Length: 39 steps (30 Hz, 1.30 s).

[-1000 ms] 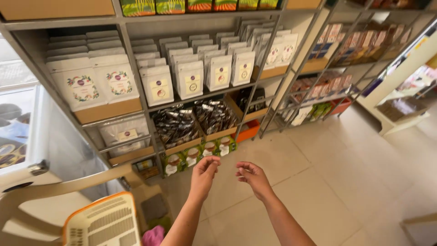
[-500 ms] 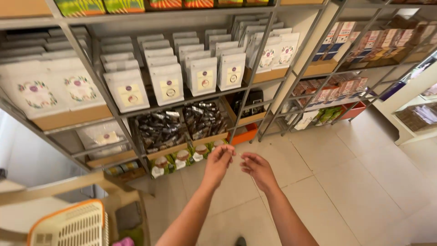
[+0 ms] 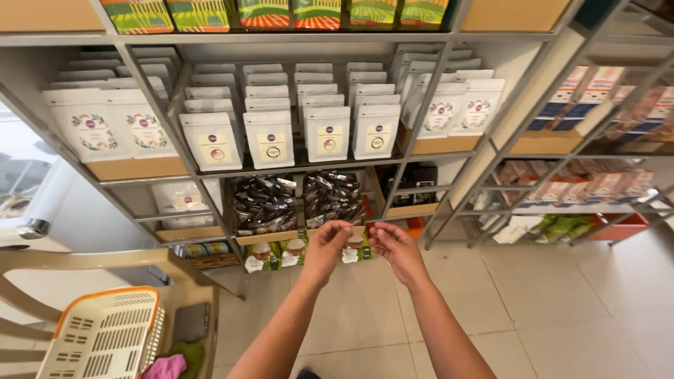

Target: The person wipes a white coffee pack with a pink cloth and places it into a shopping basket. They repeat this process, picking up multiple coffee packs from a metal shelf, wiping each one, and placing them into the basket.

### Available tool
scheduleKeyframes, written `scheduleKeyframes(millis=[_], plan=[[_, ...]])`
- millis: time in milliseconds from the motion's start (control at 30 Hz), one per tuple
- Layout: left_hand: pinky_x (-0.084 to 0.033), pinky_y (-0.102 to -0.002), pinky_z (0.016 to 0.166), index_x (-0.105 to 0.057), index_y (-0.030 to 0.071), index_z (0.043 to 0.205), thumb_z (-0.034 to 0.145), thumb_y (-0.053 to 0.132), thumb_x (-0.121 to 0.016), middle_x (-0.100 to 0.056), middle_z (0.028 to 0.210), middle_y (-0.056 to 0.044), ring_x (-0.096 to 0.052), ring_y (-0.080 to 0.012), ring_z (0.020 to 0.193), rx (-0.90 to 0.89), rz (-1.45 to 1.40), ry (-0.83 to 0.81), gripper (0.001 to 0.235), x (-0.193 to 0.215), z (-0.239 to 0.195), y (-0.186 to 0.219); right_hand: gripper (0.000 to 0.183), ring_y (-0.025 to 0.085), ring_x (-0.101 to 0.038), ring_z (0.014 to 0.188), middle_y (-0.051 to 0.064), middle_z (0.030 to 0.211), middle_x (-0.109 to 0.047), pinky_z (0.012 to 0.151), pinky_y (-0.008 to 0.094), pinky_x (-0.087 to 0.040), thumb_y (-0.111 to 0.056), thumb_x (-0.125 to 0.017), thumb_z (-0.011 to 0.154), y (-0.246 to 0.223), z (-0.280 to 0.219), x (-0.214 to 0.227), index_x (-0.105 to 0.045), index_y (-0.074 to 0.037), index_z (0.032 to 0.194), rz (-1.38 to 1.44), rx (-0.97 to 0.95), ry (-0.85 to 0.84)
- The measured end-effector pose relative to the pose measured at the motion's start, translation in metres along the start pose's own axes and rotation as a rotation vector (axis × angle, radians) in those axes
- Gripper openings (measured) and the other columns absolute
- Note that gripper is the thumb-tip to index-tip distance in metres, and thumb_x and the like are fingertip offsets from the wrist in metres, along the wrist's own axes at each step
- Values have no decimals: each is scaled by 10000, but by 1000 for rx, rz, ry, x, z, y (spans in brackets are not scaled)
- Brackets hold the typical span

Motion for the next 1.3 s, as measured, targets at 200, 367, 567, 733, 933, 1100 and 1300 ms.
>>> scheduleKeyframes(millis=[200, 367, 567, 733, 933, 1100, 1300], plan=[[-421, -213, 552, -703, 54, 1062, 998, 158, -667, -687, 863, 7, -523, -43, 650, -37, -86, 98, 128, 37, 63, 1, 334, 175, -696, 965, 75, 1157, -724, 843, 332, -579, -177, -661, 978, 4, 63, -8, -645, -38, 1281, -8, -17, -70], [-379, -222, 514, -698, 51, 1061, 982, 158, -663, -710, 875, -15, -508, -54, 613, -23, -175, 118, 137, 62, 134, -9, 338, 168, -693, 956, 76, 1157, -722, 835, 333, -581, -182, -661, 978, 0, 126, -10, -646, -43, 1285, -63, -29, -13], [-386, -219, 527, -707, 52, 1079, 990, 178, -664, -707, 902, -13, -533, -54, 645, -9, -179, 124, 160, 93, 227, -11, 343, 174, -696, 949, 78, 1157, -722, 826, 339, -589, -190, -660, 975, -14, 219, -22, -644, -46, 1286, -118, -25, 9], [-405, -204, 569, -691, 52, 1130, 990, 183, -668, -695, 905, 4, -534, -53, 677, 94, -164, 120, 193, 110, 274, -7, 347, 170, -698, 952, 82, 1157, -723, 818, 330, -589, -200, -656, 978, -4, 268, -30, -640, -51, 1291, -131, -49, 58], [-399, -231, 568, -671, 40, 1245, 966, 148, -663, -675, 898, -29, -537, -75, 688, 111, -25, 60, 299, 110, 316, -25, 383, 161, -691, 970, 78, 1166, -725, 826, 323, -585, -203, -659, 983, -20, 313, -33, -623, -48, 1332, -241, -33, 95], [-532, -282, 714, -563, 53, 1401, 931, 191, -704, -638, 1261, -76, -610, -124, 817, -105, 293, 230, 509, 102, 343, -18, 479, 141, -667, 1007, 90, 1280, -664, 822, 310, -577, -200, -669, 978, -21, 363, -26, -552, -85, 1429, -345, 30, 119], [-529, -309, 677, -466, 77, 1442, 899, 183, -708, -618, 1269, -89, -638, -148, 797, -86, 359, 222, 604, 97, 363, -16, 582, 142, -687, 994, 38, 1376, -562, 781, 328, -593, -165, -667, 927, -21, 393, -41, -451, -114, 1465, -495, 138, 102]])
Point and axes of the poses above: each hand's wrist, its own z-axis towards the middle knuckle, its own x-axis out of the back of the hand, y = z × x, the point moved 1 cm from there along z, towards the middle knuckle
